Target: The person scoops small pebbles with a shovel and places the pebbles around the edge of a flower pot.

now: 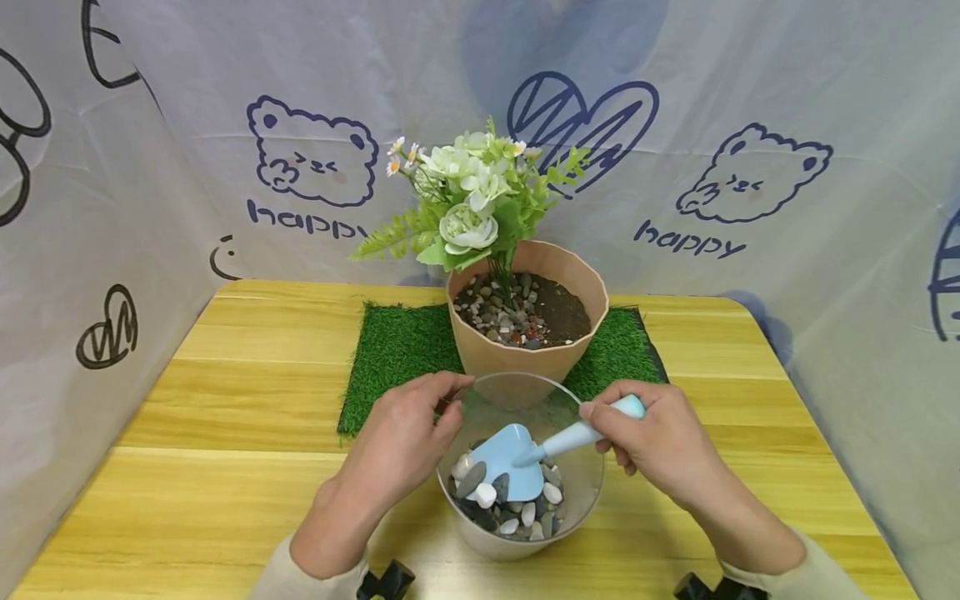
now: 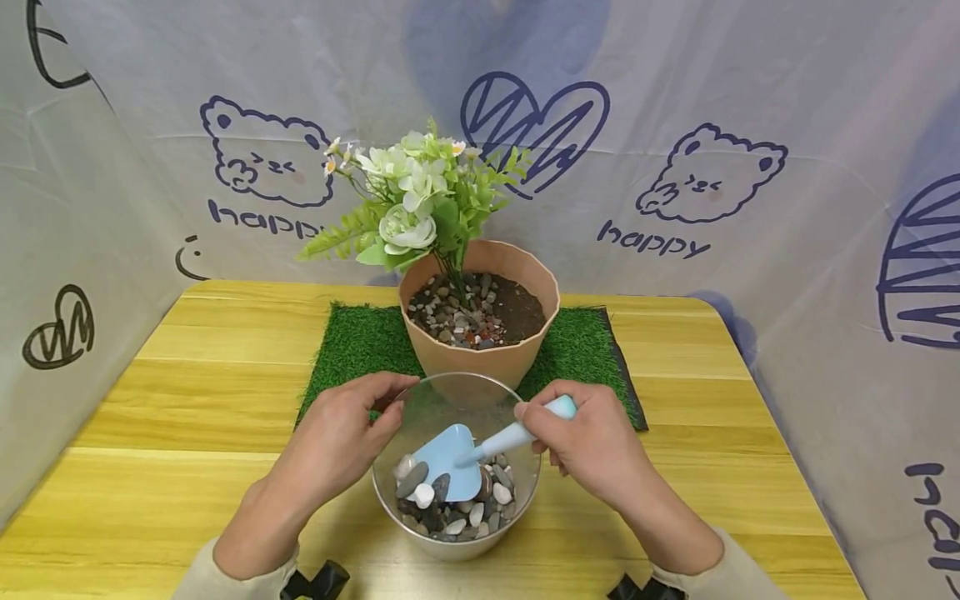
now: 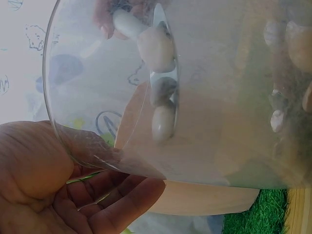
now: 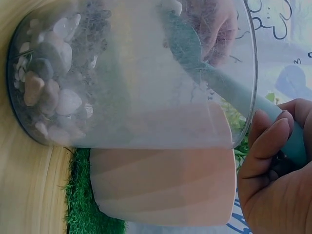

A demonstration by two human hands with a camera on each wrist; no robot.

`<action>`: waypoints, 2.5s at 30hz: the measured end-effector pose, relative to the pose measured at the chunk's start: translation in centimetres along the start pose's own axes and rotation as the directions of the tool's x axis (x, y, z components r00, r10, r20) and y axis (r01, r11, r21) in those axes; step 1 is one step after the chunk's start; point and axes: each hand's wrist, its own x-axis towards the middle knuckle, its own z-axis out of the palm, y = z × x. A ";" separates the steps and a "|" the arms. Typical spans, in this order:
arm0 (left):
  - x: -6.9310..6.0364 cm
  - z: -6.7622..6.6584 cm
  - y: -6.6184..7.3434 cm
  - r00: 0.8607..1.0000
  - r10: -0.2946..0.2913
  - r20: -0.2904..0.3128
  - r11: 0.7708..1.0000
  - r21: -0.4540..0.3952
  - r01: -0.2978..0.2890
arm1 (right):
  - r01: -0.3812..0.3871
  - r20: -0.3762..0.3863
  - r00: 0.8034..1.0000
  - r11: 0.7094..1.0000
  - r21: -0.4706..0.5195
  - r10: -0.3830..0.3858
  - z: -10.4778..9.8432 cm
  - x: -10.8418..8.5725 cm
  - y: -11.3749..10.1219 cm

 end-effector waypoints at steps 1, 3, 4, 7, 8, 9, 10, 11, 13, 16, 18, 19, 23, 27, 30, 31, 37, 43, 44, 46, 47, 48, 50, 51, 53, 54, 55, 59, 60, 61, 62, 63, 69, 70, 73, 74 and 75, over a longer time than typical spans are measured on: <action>0.0 0.0 0.0 1.000 -0.001 0.001 1.000 0.000 0.001 | 0.001 0.000 1.000 1.000 0.001 -0.001 0.0 0.0 0.0; 0.0 0.0 0.0 1.000 -0.002 0.003 1.000 0.000 0.002 | 0.010 0.003 1.000 1.000 -0.009 -0.010 0.0 0.0 0.0; 0.0 0.0 0.0 1.000 -0.003 0.004 1.000 0.000 0.003 | 0.016 0.007 1.000 1.000 -0.016 -0.016 0.0 -0.1 0.0; -0.1 -0.1 0.1 1.000 -0.004 0.007 1.000 0.000 0.004 | 0.026 0.035 0.999 0.999 -0.035 -0.025 0.1 -0.2 0.0; -0.1 -0.1 0.1 1.000 -0.003 0.008 1.000 0.000 0.003 | 0.030 0.045 0.999 0.999 -0.038 -0.029 0.1 -0.2 -0.1; -0.1 -0.1 0.1 1.000 -0.003 0.008 1.000 0.000 0.003 | 0.034 0.056 0.998 0.999 -0.036 -0.032 0.2 -0.3 -0.1; 0.0 -0.1 0.1 1.000 -0.002 0.008 1.000 -0.001 0.002 | 0.034 0.065 0.997 0.999 -0.029 -0.032 0.1 -0.3 -0.1; 0.0 -0.1 0.1 1.000 -0.001 0.009 1.000 -0.001 0.001 | 0.035 0.072 0.997 0.999 -0.023 -0.033 0.1 -0.3 -0.1; 0.0 -0.1 0.1 1.000 -0.001 0.009 1.000 0.001 0.001 | 0.037 0.075 0.997 0.999 -0.005 -0.036 0.1 -0.3 -0.1; 0.0 -0.1 0.1 1.000 0.000 0.009 1.000 0.002 0.000 | 0.034 0.062 0.997 0.999 0.015 -0.035 0.0 -0.3 0.0; 0.0 -0.1 0.1 1.000 0.000 0.008 1.000 0.001 0.000 | 0.029 0.041 0.999 0.999 0.025 -0.030 0.0 -0.3 0.0; 0.0 -0.1 0.1 1.000 -0.001 0.007 1.000 0.000 0.001 | 0.028 0.027 0.999 0.999 0.031 -0.029 0.0 -0.3 0.1; 0.0 0.0 0.1 1.000 0.002 0.002 1.000 -0.004 -0.002 | 0.043 -0.017 0.999 0.998 0.055 -0.042 -0.2 -0.3 0.2; -0.1 -0.1 0.1 1.000 0.008 -0.001 1.000 -0.007 -0.008 | 0.052 -0.025 0.998 0.994 0.093 -0.050 -0.4 -0.3 0.4; -0.1 -0.1 0.0 1.000 0.009 0.000 1.000 -0.009 -0.009 | 0.057 -0.023 0.998 0.991 0.119 -0.055 -0.6 -0.2 0.6; -0.1 -0.1 0.0 1.000 0.010 -0.001 1.000 -0.009 -0.010 | 0.057 -0.024 0.998 0.990 0.127 -0.054 -0.7 -0.2 0.7; -0.1 -0.1 0.0 1.000 0.004 0.005 1.000 -0.005 -0.004 | 0.063 -0.042 0.998 0.984 0.165 -0.057 -1.1 -0.3 1.1; 0.0 -0.1 0.1 1.000 0.005 0.009 1.000 -0.007 -0.005 | 0.083 -0.066 0.995 0.971 0.222 -0.070 -1.8 -0.6 1.4; 0.0 -0.1 0.1 1.000 0.005 0.009 1.000 -0.007 -0.004 | 0.088 -0.074 0.995 0.968 0.236 -0.073 -2.0 -0.7 1.4; 0.0 -0.1 0.1 1.000 0.005 0.008 1.000 -0.006 -0.005 | 0.096 -0.091 0.993 0.958 0.268 -0.074 -2.4 -0.8 1.3; 0.0 -0.1 0.1 1.000 0.006 0.007 1.000 -0.005 -0.006 | 0.101 -0.103 0.992 0.953 0.286 -0.074 -2.6 -0.8 1.2; 0.0 -0.1 0.0 1.000 0.007 0.005 1.000 -0.004 -0.007 | 0.102 -0.113 0.991 0.946 0.309 -0.070 -2.8 -0.8 1.1; 0.0 -0.1 0.0 1.000 0.006 0.002 1.000 0.001 -0.006 | 0.107 -0.140 0.988 0.929 0.356 -0.060 -3.3 -0.9 0.9; 0.0 0.0 0.0 1.000 0.006 0.001 1.000 0.002 -0.006 | 0.109 -0.155 0.987 0.919 0.380 -0.054 -3.6 -0.8 0.8; 0.0 0.0 0.0 1.000 0.004 0.002 1.000 0.004 -0.004 | 0.120 -0.186 0.982 0.899 0.421 -0.044 -4.1 -0.7 0.4; 0.0 0.0 0.0 1.000 0.002 0.002 1.000 0.007 -0.002 | 0.127 -0.201 0.979 0.890 0.438 -0.040 -4.4 -0.7 0.2; 0.0 0.0 0.0 1.000 0.000 0.003 1.000 0.008 0.000 | 0.137 -0.215 0.976 0.880 0.454 -0.041 -4.8 -0.5 0.0; 0.1 -0.1 0.0 1.000 0.004 0.004 1.000 0.004 -0.004 | 0.174 -0.278 0.960 0.851 0.496 -0.034 -6.2 0.5 -0.9; 0.1 -0.1 0.0 1.000 0.006 0.005 1.000 0.000 -0.006 | 0.180 -0.292 0.956 0.846 0.502 -0.030 -6.6 0.8 -1.2; 0.1 -0.1 0.0 1.000 0.005 0.006 1.000 -0.005 -0.005 | 0.183 -0.304 0.952 0.843 0.505 -0.024 -6.9 1.3 -1.4; 0.1 -0.1 0.0 1.000 0.005 0.008 1.000 -0.009 -0.005 | 0.182 -0.320 0.947 0.845 0.503 -0.013 -7.1 1.7 -1.6; 0.2 -0.2 0.0 1.000 0.002 0.011 1.000 -0.010 -0.002 | 0.178 -0.334 0.943 0.848 0.499 -0.001 -7.3 2.2 -1.9; 0.1 -0.1 -0.2 1.000 -0.020 0.023 1.000 -0.014 0.020 | 0.119 -0.422 0.901 0.881 0.458 0.098 -8.1 5.6 -2.3; 0.1 0.0 -0.2 0.999 -0.023 0.025 1.000 -0.015 0.024 | 0.111 -0.440 0.891 0.887 0.449 0.110 -8.1 6.2 -2.3; 0.1 0.0 -0.2 0.999 -0.027 0.025 0.999 -0.017 0.028 | 0.100 -0.482 0.868 0.908 0.408 0.121 -8.0 7.7 -2.3; 0.0 0.0 -0.2 0.999 -0.028 0.024 0.999 -0.016 0.029 | 0.100 -0.498 0.859 0.916 0.388 0.117 -8.0 8.2 -2.3; 0.0 0.0 -0.2 0.999 -0.029 0.021 0.999 -0.016 0.029 | 0.102 -0.514 0.851 0.923 0.371 0.113 -7.9 8.6 -2.3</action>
